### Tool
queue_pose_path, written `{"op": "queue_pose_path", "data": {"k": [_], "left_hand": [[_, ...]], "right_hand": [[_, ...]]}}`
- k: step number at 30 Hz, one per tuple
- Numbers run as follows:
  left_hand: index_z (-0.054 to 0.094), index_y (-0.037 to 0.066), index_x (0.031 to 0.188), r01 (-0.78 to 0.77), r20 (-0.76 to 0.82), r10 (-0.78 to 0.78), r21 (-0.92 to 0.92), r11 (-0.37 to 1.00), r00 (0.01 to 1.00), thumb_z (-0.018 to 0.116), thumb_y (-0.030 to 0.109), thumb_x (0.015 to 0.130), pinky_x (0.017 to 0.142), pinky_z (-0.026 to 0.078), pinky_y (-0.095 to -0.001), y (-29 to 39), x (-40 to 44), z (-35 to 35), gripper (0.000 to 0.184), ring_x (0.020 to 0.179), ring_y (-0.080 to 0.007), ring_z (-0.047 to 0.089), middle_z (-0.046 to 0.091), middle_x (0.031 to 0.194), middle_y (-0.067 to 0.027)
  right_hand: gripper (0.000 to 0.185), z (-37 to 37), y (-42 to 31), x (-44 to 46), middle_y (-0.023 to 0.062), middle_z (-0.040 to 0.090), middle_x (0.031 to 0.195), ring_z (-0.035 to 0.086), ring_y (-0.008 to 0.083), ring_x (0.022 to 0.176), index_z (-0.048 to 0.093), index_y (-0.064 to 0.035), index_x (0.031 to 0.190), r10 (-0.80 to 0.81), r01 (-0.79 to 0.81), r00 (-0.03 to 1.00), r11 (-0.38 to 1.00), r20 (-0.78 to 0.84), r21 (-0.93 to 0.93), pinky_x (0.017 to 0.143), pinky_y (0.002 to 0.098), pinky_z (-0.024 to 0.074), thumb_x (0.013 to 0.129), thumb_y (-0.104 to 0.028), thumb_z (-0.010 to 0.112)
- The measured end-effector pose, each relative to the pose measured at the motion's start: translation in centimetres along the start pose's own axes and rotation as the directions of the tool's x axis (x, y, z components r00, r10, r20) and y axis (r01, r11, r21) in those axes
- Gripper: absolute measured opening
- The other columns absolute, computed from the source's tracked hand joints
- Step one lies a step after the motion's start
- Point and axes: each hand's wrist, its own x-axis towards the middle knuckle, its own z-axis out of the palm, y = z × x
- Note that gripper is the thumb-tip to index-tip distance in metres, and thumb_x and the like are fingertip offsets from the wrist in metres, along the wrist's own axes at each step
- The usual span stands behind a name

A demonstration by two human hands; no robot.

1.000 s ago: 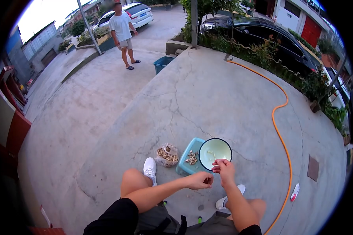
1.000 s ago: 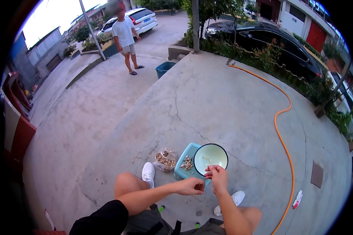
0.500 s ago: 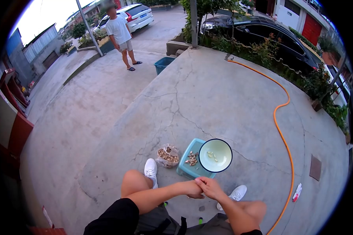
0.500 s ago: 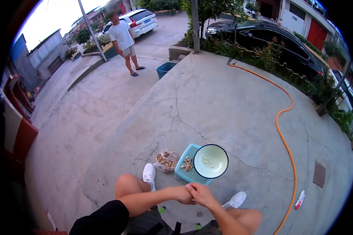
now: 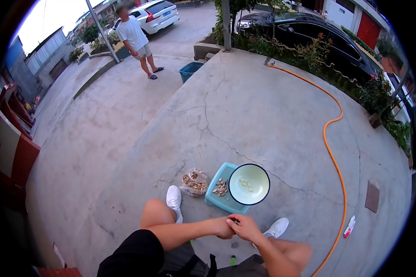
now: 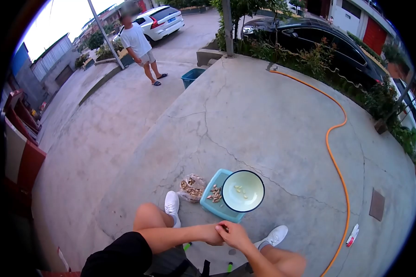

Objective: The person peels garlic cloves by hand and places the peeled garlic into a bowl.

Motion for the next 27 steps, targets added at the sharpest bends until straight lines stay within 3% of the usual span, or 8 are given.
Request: {"op": "queue_pose_path", "data": {"k": [3,13,16,20,21,22,23,27], "left_hand": [[0.064,-0.001,0.099,-0.18,-0.116,0.188,0.077,0.981,0.975,0.057,0.008,0.082,0.083,0.054,-0.0406,-1.1,1.1,1.8,0.02,0.092,-0.0352,0.066,0.067,0.099,-0.0201],[0.064,-0.002,0.085,-0.038,0.13,0.042,-0.032,0.999,0.991,0.057,0.004,0.077,0.069,0.055,-0.0405,1.7,0.8,-2.0,0.012,0.079,-0.0329,0.067,0.068,0.083,-0.018],[0.064,-0.003,0.085,-0.117,0.062,0.111,0.086,0.989,0.992,0.056,0.004,0.078,0.071,0.056,-0.0406,0.6,1.2,-0.4,0.013,0.082,-0.0343,0.068,0.068,0.087,-0.0201],[0.068,0.001,0.08,-0.187,-0.372,0.184,0.029,0.982,0.91,0.059,0.008,0.073,0.075,0.055,-0.045,-2.3,3.1,5.3,0.014,0.084,-0.0358,0.069,0.07,0.087,-0.0209],[0.071,0.003,0.07,-0.158,-0.115,0.175,0.14,0.977,0.978,0.063,0.011,0.066,0.071,0.055,-0.0432,-1.7,3.1,4.6,0.011,0.077,-0.0332,0.069,0.07,0.077,-0.0174],[0.072,0.006,0.064,-0.135,-0.228,0.16,0.123,0.983,0.96,0.066,0.012,0.061,0.067,0.055,-0.0415,-2.6,3.5,6.0,0.009,0.072,-0.0301,0.069,0.07,0.071,-0.0149],[0.072,0.008,0.063,-0.143,-0.182,0.201,0.288,0.947,0.962,0.066,0.011,0.06,0.066,0.055,-0.042,-2.0,2.9,5.4,0.007,0.072,-0.0291,0.069,0.07,0.069,-0.013],[0.073,0.004,0.085,-0.015,0.0,0.016,0.255,0.967,1.0,0.066,0.009,0.072,0.071,0.055,-0.0492,1.6,-1.3,3.1,0.016,0.089,-0.0339,0.071,0.072,0.092,-0.0163]], "right_hand": [[0.037,-0.1,1.3,-0.1,0.0168,0.072,0.101,0.071,0.0297,0.09,0.069,-0.003,0.11,-0.016,0.019,0.999,0.993,-0.032,0.119,0.081,0.0357,0.0546,0.09,-0.034,0.067],[0.027,-1.3,0.9,-0.2,0.014,0.073,0.091,0.071,0.0274,0.088,0.072,-0.0032,0.1,0.008,-0.007,0.999,1.0,-0.042,0.026,0.079,0.0352,0.054,0.085,-0.026,0.072],[0.026,-1.3,1.1,0.2,0.0141,0.073,0.091,0.071,0.0281,0.088,0.072,-0.0033,0.098,-0.051,0.053,0.998,0.997,-0.04,0.054,0.079,0.0355,0.0536,0.085,-0.026,0.072],[0.023,-1.4,0.9,0.1,0.0117,0.073,0.091,0.07,0.0208,0.088,0.073,-0.003,0.097,-0.193,0.187,0.979,0.979,-0.071,-0.08,0.081,0.0335,0.0534,0.081,-0.02,0.076],[0.023,-0.5,1.1,-2.6,0.0128,0.073,0.091,0.07,0.0245,0.087,0.072,-0.0031,0.096,-0.153,0.149,0.986,0.987,-0.062,-0.062,0.08,0.0345,0.0536,0.083,-0.022,0.075],[0.024,-0.5,1.4,0.3,0.0138,0.072,0.091,0.07,0.0283,0.087,0.071,-0.0032,0.096,-0.193,0.186,0.976,0.98,-0.097,-0.071,0.078,0.0356,0.0538,0.084,-0.023,0.073],[0.023,-0.2,1.5,0.5,0.0142,0.072,0.093,0.07,0.0277,0.087,0.071,-0.0029,0.098,-0.208,0.199,0.972,0.976,-0.113,-0.088,0.078,0.0349,0.0539,0.084,-0.02,0.073],[0.021,1.4,-0.1,0.8,0.0146,0.072,0.093,0.07,0.0244,0.086,0.069,0.0005,0.102,-0.163,0.161,0.978,0.987,-0.128,-0.028,0.077,0.0331,0.0536,0.086,-0.012,0.07]]}}
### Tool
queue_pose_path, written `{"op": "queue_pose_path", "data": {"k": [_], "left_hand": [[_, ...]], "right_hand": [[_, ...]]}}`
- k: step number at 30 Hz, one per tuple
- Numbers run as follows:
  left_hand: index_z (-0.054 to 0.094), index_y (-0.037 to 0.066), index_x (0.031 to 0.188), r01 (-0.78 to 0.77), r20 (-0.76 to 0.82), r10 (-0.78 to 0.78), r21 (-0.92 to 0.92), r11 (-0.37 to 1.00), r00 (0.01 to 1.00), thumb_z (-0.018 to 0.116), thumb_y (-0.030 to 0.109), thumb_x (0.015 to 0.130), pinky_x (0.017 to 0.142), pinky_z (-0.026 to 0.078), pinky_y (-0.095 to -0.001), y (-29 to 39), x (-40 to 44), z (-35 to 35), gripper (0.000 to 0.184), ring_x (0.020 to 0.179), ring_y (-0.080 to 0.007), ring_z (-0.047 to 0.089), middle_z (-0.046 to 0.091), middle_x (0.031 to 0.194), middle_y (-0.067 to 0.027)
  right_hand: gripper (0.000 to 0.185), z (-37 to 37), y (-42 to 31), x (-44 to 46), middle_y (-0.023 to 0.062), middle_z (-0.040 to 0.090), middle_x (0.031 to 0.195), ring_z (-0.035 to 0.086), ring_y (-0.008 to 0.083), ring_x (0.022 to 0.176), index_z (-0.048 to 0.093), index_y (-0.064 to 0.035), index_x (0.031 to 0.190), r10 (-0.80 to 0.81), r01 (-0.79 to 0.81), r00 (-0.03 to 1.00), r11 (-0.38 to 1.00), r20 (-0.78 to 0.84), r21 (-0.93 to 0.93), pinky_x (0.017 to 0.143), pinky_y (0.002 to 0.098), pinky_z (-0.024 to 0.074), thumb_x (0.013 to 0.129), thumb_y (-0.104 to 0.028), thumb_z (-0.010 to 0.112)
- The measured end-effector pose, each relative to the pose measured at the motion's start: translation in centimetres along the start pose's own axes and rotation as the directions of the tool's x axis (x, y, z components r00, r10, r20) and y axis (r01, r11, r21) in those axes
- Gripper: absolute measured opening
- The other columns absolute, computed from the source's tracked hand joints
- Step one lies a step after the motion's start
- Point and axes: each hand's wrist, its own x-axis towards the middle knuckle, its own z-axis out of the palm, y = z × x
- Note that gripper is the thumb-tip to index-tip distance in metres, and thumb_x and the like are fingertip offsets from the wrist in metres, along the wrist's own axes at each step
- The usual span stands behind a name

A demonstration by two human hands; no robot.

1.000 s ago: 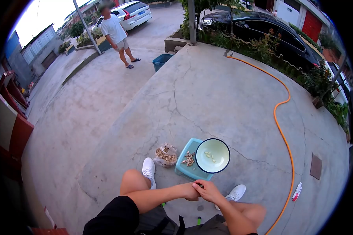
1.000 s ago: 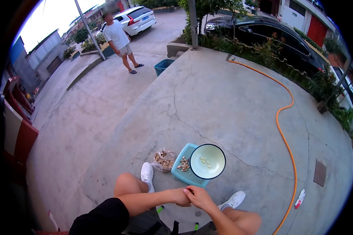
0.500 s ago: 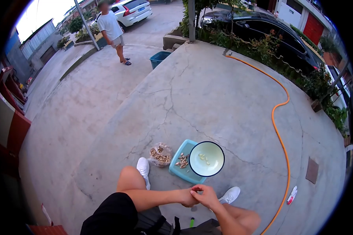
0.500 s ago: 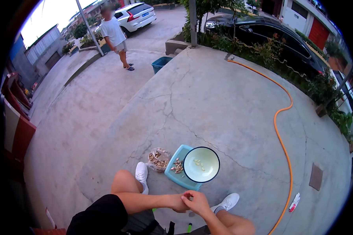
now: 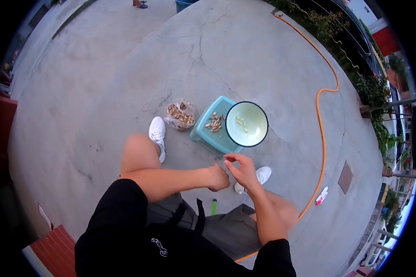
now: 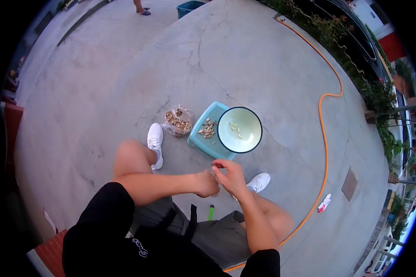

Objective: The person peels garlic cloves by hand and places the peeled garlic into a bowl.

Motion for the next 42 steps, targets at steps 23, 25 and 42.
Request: {"op": "queue_pose_path", "data": {"k": [23,25,42], "left_hand": [[0.069,0.01,0.119,0.15,0.132,-0.145,-0.034,0.988,0.981,0.068,0.011,0.081,0.082,0.049,-0.0677,0.9,-7.6,-4.4,0.039,0.115,-0.0348,0.064,0.066,0.126,-0.0101],[0.066,0.01,0.123,0.135,0.128,-0.129,-0.045,0.99,0.983,0.068,0.011,0.081,0.082,0.05,-0.066,0.9,-8.0,-5.0,0.042,0.115,-0.035,0.064,0.065,0.127,-0.0116],[0.051,0.009,0.139,0.182,0.061,-0.18,-0.03,0.983,0.982,0.072,0.011,0.078,0.082,0.053,-0.0618,-0.5,-5.3,-3.5,0.064,0.115,-0.035,0.064,0.059,0.137,-0.0077]], "right_hand": [[0.007,11.5,3.7,16.1,0.0191,0.063,0.097,0.063,0.0381,0.096,0.062,-0.0028,0.083,-0.213,0.211,0.97,0.476,0.121,-0.854,0.076,0.0495,0.0555,0.08,-0.006,0.058],[0.007,11.4,4.2,16.6,0.0186,0.063,0.097,0.064,0.0381,0.096,0.064,-0.0031,0.083,-0.224,0.215,0.967,0.453,0.123,-0.865,0.075,0.0495,0.0559,0.08,-0.007,0.058],[0.008,10.7,4.9,16.6,0.0167,0.068,0.089,0.07,0.0344,0.082,0.063,-0.004,0.089,-0.161,0.278,0.959,0.381,0.232,-0.882,0.067,0.0455,0.0571,0.083,-0.009,0.06]]}}
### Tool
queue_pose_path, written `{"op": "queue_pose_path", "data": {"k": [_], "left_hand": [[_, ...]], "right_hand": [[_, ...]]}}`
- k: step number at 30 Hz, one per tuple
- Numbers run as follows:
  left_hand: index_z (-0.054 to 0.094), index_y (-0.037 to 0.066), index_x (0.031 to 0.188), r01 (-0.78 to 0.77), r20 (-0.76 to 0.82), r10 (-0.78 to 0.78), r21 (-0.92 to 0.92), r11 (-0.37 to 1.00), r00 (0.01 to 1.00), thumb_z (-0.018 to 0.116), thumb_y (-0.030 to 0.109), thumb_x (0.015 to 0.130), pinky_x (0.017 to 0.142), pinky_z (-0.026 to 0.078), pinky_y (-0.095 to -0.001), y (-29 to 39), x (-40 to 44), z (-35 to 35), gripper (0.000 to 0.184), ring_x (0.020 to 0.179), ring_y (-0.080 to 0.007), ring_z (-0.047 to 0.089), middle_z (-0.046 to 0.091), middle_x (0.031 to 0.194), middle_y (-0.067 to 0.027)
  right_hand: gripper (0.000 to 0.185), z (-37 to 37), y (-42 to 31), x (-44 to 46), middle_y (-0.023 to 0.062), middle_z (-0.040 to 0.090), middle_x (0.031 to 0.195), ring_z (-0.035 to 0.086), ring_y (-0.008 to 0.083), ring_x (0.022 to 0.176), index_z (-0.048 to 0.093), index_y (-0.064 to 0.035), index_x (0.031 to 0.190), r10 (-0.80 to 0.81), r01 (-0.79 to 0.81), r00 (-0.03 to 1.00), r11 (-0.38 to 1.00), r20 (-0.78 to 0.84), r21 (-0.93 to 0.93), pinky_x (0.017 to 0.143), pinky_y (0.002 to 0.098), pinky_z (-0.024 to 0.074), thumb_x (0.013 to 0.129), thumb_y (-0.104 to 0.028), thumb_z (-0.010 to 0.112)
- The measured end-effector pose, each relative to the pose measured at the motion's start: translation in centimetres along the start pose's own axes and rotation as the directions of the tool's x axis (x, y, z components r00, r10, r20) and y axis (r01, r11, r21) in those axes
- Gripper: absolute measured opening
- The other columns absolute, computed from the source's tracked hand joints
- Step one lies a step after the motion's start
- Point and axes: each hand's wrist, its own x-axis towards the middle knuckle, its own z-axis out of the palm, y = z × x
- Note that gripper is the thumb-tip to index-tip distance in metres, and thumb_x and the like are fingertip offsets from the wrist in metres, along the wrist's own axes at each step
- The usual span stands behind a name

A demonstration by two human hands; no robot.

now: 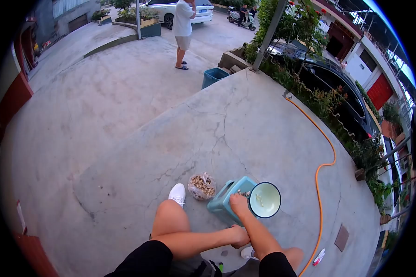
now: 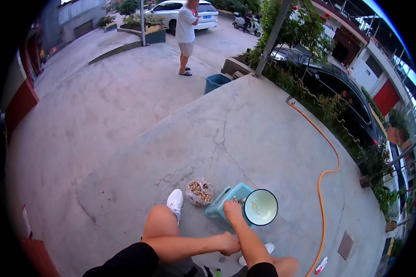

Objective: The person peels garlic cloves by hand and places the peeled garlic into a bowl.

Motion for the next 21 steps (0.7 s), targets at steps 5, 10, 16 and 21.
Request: {"op": "queue_pose_path", "data": {"k": [5,10,16,21], "left_hand": [[0.054,0.008,0.137,-0.032,0.012,0.032,-0.005,0.999,0.999,0.071,0.01,0.079,0.083,0.054,-0.0604,0.3,-0.8,-1.0,0.06,0.115,-0.0338,0.064,0.06,0.136,-0.0094],[0.055,0.008,0.136,-0.021,0.046,0.021,0.003,1.0,0.999,0.072,0.011,0.079,0.083,0.054,-0.0596,0.2,-0.1,-0.9,0.059,0.115,-0.034,0.065,0.061,0.135,-0.0098],[0.062,0.004,0.126,-0.031,0.058,0.029,0.024,0.999,0.998,0.07,0.01,0.08,0.084,0.054,-0.0586,0.0,-0.2,-1.2,0.047,0.114,-0.0339,0.065,0.066,0.127,-0.0118],[0.069,0.004,0.117,-0.062,-0.016,0.061,-0.01,0.998,0.998,0.065,0.009,0.081,0.084,0.054,-0.0582,-0.1,-1.1,-1.5,0.037,0.112,-0.0324,0.066,0.068,0.123,-0.0137]], "right_hand": [[0.011,0.1,0.0,-0.1,0.0174,0.069,0.09,0.07,0.0333,0.084,0.062,-0.0029,0.091,0.063,-0.064,0.998,0.997,0.016,0.037,0.069,0.0442,0.0577,0.084,-0.01,0.059],[0.013,0.3,0.3,-0.1,0.0184,0.069,0.092,0.07,0.0331,0.085,0.063,-0.0019,0.093,0.073,-0.073,0.997,0.995,0.004,0.07,0.07,0.0439,0.0578,0.084,-0.009,0.058],[0.014,0.5,1.1,-0.2,0.0202,0.067,0.098,0.068,0.0352,0.09,0.064,-0.0011,0.093,0.069,-0.071,0.997,0.991,0.019,0.111,0.075,0.0459,0.057,0.085,-0.008,0.055],[0.015,0.5,1.5,-0.1,0.0253,0.066,0.1,0.068,0.0386,0.088,0.064,0.0,0.095,0.101,-0.091,0.994,0.98,-0.052,0.175,0.075,0.0477,0.0565,0.086,-0.007,0.054]]}}
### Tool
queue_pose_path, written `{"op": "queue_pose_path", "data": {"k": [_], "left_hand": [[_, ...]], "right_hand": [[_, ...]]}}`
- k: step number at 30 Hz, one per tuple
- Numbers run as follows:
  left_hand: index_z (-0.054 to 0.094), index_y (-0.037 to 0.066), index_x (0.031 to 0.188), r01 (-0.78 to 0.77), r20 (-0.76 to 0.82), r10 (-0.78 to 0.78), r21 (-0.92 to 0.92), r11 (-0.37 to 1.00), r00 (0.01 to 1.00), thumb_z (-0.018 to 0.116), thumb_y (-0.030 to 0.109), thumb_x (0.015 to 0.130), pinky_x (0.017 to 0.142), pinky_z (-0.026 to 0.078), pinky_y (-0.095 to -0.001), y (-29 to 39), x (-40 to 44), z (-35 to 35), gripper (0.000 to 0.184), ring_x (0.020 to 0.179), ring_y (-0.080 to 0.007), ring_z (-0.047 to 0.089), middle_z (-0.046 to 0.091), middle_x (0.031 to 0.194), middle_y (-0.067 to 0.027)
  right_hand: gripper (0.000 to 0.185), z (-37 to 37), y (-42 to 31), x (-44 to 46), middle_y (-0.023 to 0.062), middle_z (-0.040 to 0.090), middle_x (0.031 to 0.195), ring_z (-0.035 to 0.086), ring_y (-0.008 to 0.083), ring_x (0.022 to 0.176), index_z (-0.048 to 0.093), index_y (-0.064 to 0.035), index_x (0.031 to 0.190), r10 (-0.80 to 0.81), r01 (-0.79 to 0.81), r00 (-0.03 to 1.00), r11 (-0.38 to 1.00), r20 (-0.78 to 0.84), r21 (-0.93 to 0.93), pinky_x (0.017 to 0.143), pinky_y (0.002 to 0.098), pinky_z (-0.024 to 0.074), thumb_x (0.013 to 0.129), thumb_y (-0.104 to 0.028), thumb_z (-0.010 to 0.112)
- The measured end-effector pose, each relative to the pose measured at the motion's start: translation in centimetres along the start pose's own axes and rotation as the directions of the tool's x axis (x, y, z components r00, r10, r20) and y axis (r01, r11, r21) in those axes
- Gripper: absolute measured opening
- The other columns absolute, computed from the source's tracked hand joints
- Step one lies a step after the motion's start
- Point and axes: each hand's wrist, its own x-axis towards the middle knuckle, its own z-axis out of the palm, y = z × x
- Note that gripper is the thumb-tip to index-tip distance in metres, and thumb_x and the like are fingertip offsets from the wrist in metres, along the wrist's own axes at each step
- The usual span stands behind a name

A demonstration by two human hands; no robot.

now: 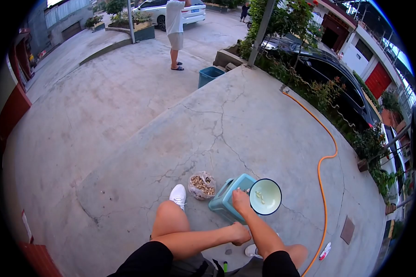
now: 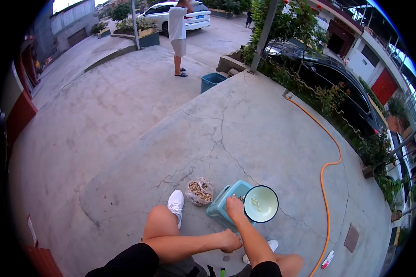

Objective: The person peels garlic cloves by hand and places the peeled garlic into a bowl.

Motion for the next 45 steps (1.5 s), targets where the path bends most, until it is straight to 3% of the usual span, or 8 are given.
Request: {"op": "queue_pose_path", "data": {"k": [10,12,16,19,23,27,36,45], "left_hand": [[0.068,-0.001,0.099,-0.009,-0.154,-0.003,-0.08,0.997,0.988,0.06,0.012,0.079,0.072,0.054,-0.0486,-1.9,-2.1,-1.7,0.025,0.09,-0.0354,0.071,0.071,0.097,-0.0182],[0.068,-0.003,0.093,0.043,-0.231,-0.065,-0.102,0.994,0.971,0.062,0.013,0.077,0.071,0.055,-0.0473,-3.2,-1.9,-2.0,0.023,0.084,-0.0355,0.071,0.071,0.087,-0.0188],[0.068,-0.002,0.09,0.052,-0.525,-0.124,-0.15,0.987,0.842,0.063,0.018,0.08,0.068,0.054,-0.0474,-4.6,-2.8,-3.4,0.022,0.08,-0.0346,0.07,0.069,0.079,-0.018],[0.065,-0.001,0.091,-0.051,-0.768,-0.314,-0.41,0.911,0.558,0.064,0.022,0.089,0.059,0.053,-0.0422,-5.1,-2.2,-4.0,0.023,0.072,-0.0296,0.068,0.067,0.078,-0.017],[0.062,0.0,0.097,-0.486,-0.583,-0.379,-0.811,0.325,0.719,0.07,0.01,0.091,0.057,0.053,-0.0254,-4.4,-0.8,-4.7,0.014,0.072,-0.011,0.063,0.065,0.085,-0.0055],[0.064,0.001,0.099,-0.509,-0.513,-0.307,-0.855,0.1,0.802,0.07,0.01,0.091,0.061,0.055,-0.0261,-3.7,0.4,-4.4,0.014,0.073,-0.0126,0.065,0.067,0.086,-0.0054],[0.068,-0.006,0.098,-0.533,-0.531,-0.279,-0.843,0.075,0.8,0.067,0.003,0.092,0.068,0.057,-0.0291,-3.5,2.5,-4.3,0.011,0.078,-0.0194,0.071,0.073,0.09,-0.0155],[0.068,-0.005,0.099,-0.503,-0.458,-0.372,-0.864,-0.028,0.807,0.067,0.001,0.091,0.072,0.059,-0.031,-2.3,2.7,-5.4,0.011,0.078,-0.0199,0.07,0.071,0.088,-0.0131]], "right_hand": [[0.016,-1.6,-0.4,-1.5,0.0156,0.067,0.078,0.067,0.0302,0.073,0.068,0.0008,0.09,0.134,-0.087,0.987,0.903,-0.083,0.422,0.07,0.0396,0.056,0.076,-0.005,0.074],[0.016,-3.8,-1.0,-2.9,0.01,0.068,0.073,0.067,0.0185,0.065,0.068,0.0015,0.091,0.302,-0.27,0.94,0.387,0.155,0.882,0.061,0.0307,0.0548,0.079,-0.005,0.077],[0.013,-10.1,-0.2,-6.8,0.0075,0.068,0.075,0.065,0.0122,0.063,0.067,0.0029,0.088,0.388,-0.167,0.92,0.28,0.047,0.945,0.056,0.0258,0.0531,0.081,-0.002,0.077],[0.013,-13.4,1.2,-10.1,0.0098,0.069,0.077,0.066,0.0148,0.064,0.066,0.004,0.088,0.471,-0.133,0.874,-0.002,0.118,0.991,0.057,0.0269,0.0533,0.081,0.001,0.076],[0.012,-15.0,1.6,-13.7,0.0125,0.07,0.081,0.068,0.017,0.069,0.066,0.0046,0.092,0.433,-0.061,0.893,-0.151,0.121,0.987,0.06,0.0277,0.0543,0.084,0.002,0.074],[0.013,-15.0,1.5,-15.1,0.0137,0.071,0.085,0.069,0.0186,0.072,0.066,0.0055,0.095,0.384,-0.026,0.918,-0.192,0.1,0.981,0.063,0.0285,0.0556,0.085,0.003,0.073],[0.011,-14.4,3.3,-16.8,0.0135,0.07,0.081,0.067,0.0181,0.069,0.07,0.0077,0.092,0.446,-0.107,0.882,-0.126,0.153,0.986,0.066,0.0305,0.055,0.085,0.0,0.072],[0.015,-15.1,4.0,-17.5,0.0126,0.07,0.089,0.068,0.0187,0.071,0.068,0.0073,0.099,0.42,-0.06,0.876,-0.396,0.238,0.916,0.066,0.03,0.0578,0.09,-0.005,0.069]]}}
